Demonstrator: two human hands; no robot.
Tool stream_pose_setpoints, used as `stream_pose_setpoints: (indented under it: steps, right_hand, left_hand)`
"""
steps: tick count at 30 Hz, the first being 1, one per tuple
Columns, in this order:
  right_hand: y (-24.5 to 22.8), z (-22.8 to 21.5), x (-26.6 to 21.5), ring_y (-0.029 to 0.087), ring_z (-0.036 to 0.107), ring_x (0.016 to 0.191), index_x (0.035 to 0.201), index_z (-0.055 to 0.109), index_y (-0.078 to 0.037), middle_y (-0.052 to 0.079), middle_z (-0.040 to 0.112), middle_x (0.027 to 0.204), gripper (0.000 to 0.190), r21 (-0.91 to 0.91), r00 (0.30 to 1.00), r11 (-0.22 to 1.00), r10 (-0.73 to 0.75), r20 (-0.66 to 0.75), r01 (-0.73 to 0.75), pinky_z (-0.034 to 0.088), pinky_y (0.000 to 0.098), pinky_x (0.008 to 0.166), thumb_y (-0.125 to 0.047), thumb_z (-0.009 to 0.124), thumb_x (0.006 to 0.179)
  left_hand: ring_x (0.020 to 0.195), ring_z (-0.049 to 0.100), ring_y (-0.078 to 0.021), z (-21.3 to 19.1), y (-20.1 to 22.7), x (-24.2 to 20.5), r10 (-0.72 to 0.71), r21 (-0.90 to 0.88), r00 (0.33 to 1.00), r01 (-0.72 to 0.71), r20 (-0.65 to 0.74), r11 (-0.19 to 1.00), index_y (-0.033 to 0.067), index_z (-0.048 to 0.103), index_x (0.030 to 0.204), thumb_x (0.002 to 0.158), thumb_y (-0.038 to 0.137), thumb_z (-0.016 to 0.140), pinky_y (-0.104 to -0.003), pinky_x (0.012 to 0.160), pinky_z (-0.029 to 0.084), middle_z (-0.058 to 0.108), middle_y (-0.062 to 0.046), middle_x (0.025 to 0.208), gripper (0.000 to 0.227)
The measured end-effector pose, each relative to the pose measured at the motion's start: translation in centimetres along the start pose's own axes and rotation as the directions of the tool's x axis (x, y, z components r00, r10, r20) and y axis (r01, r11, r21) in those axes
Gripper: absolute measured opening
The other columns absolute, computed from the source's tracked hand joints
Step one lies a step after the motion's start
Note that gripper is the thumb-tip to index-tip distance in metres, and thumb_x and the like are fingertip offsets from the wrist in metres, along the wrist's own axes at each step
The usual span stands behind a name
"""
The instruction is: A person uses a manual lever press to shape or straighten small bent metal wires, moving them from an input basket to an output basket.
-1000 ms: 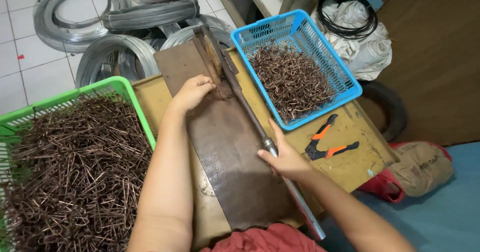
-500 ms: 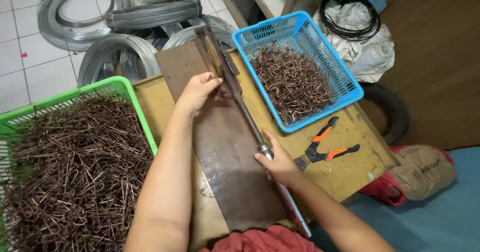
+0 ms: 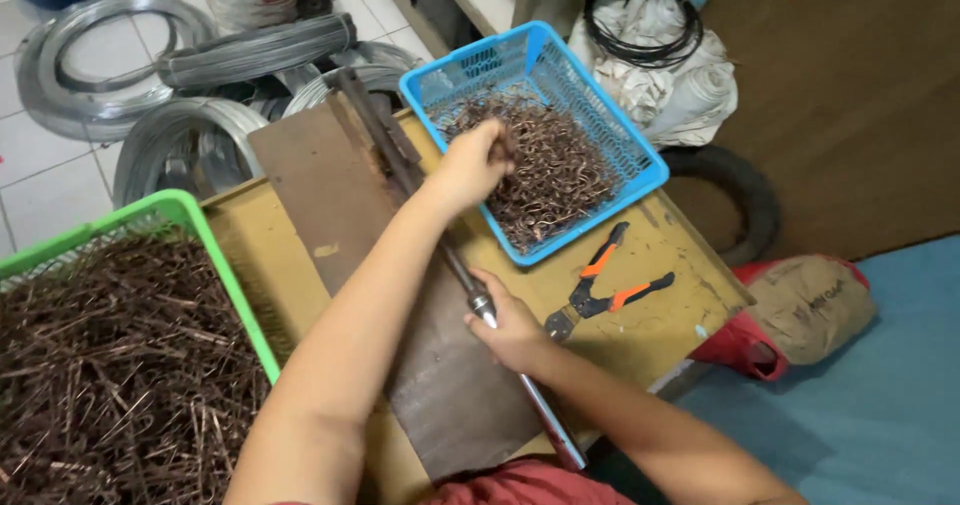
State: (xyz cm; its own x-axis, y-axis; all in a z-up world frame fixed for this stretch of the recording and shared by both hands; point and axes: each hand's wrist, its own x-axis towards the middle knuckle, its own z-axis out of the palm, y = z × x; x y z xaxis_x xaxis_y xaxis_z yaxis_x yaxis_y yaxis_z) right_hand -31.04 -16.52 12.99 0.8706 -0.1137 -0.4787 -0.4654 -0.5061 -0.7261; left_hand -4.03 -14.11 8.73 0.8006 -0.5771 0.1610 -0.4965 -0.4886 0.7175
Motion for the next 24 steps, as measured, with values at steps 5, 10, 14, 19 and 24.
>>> stream_pose_setpoints:
  steps: [5,10,14,19,24]
  right_hand:
    - [0.3,0.3,0.3,0.022,0.073,0.051,0.162,0.044,-0.034,0.022,0.074,0.129,0.070,0.097,1.000,0.995,-0.006,0.005,0.006,0.060,0.0246,0.039,-0.024,0.069,0.097]
    - [1.8,0.8,1.3,0.023,0.071,0.048,0.160,0.048,-0.033,0.022,0.073,0.127,0.070,0.193,0.999,0.981,-0.033,-0.004,0.033,0.058,0.0230,0.036,-0.021,0.072,0.095]
    - [1.8,0.8,1.2,0.023,0.071,0.048,0.161,0.046,-0.028,0.026,0.071,0.130,0.069,0.192,0.999,0.980,-0.048,0.013,0.044,0.059,0.0225,0.036,-0.020,0.071,0.097]
    - [4.7,1.9,3.1,0.021,0.070,0.043,0.155,0.050,-0.013,0.023,0.076,0.122,0.063,0.160,0.999,0.986,-0.044,0.009,0.042,0.057,0.0244,0.031,-0.022,0.071,0.096]
    - [-3.9,-1.0,-2.1,0.052,0.063,0.134,0.168,0.038,-0.019,0.035,0.060,0.150,0.079,-0.013,0.997,1.000,-0.002,0.076,0.003,0.053,0.0620,0.114,-0.038,0.070,0.098]
  left_hand:
    - [0.114,0.078,-0.0256,-0.7,3.6,5.1,-0.012,-0.233,1.000,0.005,-0.026,0.973,0.0219,0.073,0.120,0.095,0.014,0.079,-0.044,0.100,0.060,0.083,-0.003,0.111,0.027]
    - [0.087,0.077,-0.0134,1.1,3.3,2.7,-0.063,-0.415,0.997,0.071,0.033,0.907,0.0181,0.076,0.123,0.102,0.009,0.070,-0.031,0.080,0.063,0.081,-0.003,0.107,0.023]
    - [0.100,0.074,-0.0341,-0.8,6.5,-5.2,0.043,-0.316,0.999,-0.032,0.027,0.948,0.0075,0.075,0.121,0.100,0.011,0.073,-0.046,0.088,0.060,0.078,-0.016,0.107,0.021]
    - [0.121,0.066,-0.0570,-7.4,10.9,-15.6,0.231,-0.247,0.956,-0.183,0.183,0.952,-0.0036,0.067,0.128,0.097,0.011,0.071,-0.066,0.104,0.054,0.069,-0.035,0.124,0.034]
    - [0.132,0.065,-0.0451,-15.7,11.8,-22.5,-0.200,0.330,0.941,0.104,0.272,0.938,0.0061,0.069,0.139,0.098,0.033,0.075,-0.062,0.101,0.057,0.067,-0.021,0.142,0.049]
